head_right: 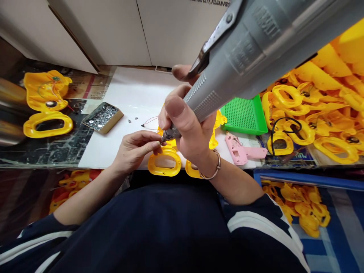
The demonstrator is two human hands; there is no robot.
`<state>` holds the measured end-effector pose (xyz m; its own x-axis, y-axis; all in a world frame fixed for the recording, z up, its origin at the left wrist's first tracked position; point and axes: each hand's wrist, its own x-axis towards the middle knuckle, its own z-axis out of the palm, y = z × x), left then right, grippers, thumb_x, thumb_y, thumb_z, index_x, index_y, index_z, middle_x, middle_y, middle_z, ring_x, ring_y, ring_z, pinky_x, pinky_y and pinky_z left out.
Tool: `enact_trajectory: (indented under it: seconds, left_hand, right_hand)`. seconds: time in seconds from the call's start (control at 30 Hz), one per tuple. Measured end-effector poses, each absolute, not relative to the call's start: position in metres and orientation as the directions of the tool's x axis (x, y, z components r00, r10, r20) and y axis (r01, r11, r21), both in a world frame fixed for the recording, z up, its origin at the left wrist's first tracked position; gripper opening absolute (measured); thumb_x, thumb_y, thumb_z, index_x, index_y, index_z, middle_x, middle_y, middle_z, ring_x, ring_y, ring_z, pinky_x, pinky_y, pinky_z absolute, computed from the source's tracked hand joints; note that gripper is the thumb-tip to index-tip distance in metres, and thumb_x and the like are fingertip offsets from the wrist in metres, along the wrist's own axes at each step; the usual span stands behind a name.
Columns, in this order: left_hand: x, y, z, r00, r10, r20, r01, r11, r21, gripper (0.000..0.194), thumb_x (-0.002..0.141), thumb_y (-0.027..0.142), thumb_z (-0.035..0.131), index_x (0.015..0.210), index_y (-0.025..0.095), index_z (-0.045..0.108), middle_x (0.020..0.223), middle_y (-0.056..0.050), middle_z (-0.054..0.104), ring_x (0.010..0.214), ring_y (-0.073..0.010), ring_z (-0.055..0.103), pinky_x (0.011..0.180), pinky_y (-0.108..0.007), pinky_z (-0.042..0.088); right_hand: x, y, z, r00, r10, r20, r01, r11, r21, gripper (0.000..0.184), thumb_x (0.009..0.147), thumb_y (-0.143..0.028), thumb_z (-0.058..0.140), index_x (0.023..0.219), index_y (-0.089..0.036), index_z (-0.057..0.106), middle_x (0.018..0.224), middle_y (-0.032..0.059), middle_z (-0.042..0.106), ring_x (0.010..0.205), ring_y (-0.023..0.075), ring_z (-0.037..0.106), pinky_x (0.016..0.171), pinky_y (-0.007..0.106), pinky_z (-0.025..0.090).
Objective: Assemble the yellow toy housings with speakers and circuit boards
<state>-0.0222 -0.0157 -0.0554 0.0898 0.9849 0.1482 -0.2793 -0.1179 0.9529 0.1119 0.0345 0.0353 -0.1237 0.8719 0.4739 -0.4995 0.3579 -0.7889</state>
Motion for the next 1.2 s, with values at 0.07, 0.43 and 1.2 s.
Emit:
enact_trajectory:
  seconds: [0.07, 0.43, 1.2]
  left_hand:
    - [-0.023, -0.016, -0.056, 0.104, 0.979, 0.175, -0.255, -0.144, 0.956, 0.018, 0.085, 0.027, 0.074, 0.101, 0.019, 0.075, 0.085, -0.003, 0.076, 0.066, -0.0112, 0.069, 0.062, -0.022, 0.057]
    - [-0.029, -0.029, -0.071, 0.231, 0.878, 0.419, 0.640, -0.461, 0.615, 0.041, 0.092, 0.042, 0.061, 0.123, 0.014, 0.062, 0.091, -0.007, 0.064, 0.065, -0.0125, 0.058, 0.059, -0.025, 0.048]
    - [-0.019, -0.029, -0.073, 0.407, 0.849, 0.335, 0.669, -0.527, 0.523, 0.039, 0.101, 0.035, 0.044, 0.133, 0.014, 0.047, 0.108, -0.014, 0.069, 0.086, -0.0227, 0.069, 0.073, -0.034, 0.056]
  right_hand:
    - [0.112, 0.039, 0.032, -0.101, 0.881, 0.462, -0.418, 0.384, -0.823, 0.042, 0.072, -0.060, 0.071, 0.086, -0.029, 0.048, 0.060, -0.0092, 0.041, 0.039, 0.0071, 0.037, 0.039, 0.025, 0.035]
    - [0.112, 0.055, 0.024, -0.064, 0.848, 0.527, -0.275, 0.493, -0.826, 0.047, 0.074, -0.070, 0.064, 0.101, -0.035, 0.049, 0.066, -0.0059, 0.040, 0.043, 0.0123, 0.041, 0.041, 0.030, 0.035]
    - [0.102, 0.076, -0.020, -0.180, 0.818, 0.547, -0.302, 0.483, -0.822, 0.037, 0.077, -0.052, 0.072, 0.102, -0.033, 0.053, 0.062, -0.0084, 0.048, 0.045, 0.0105, 0.044, 0.047, 0.029, 0.041]
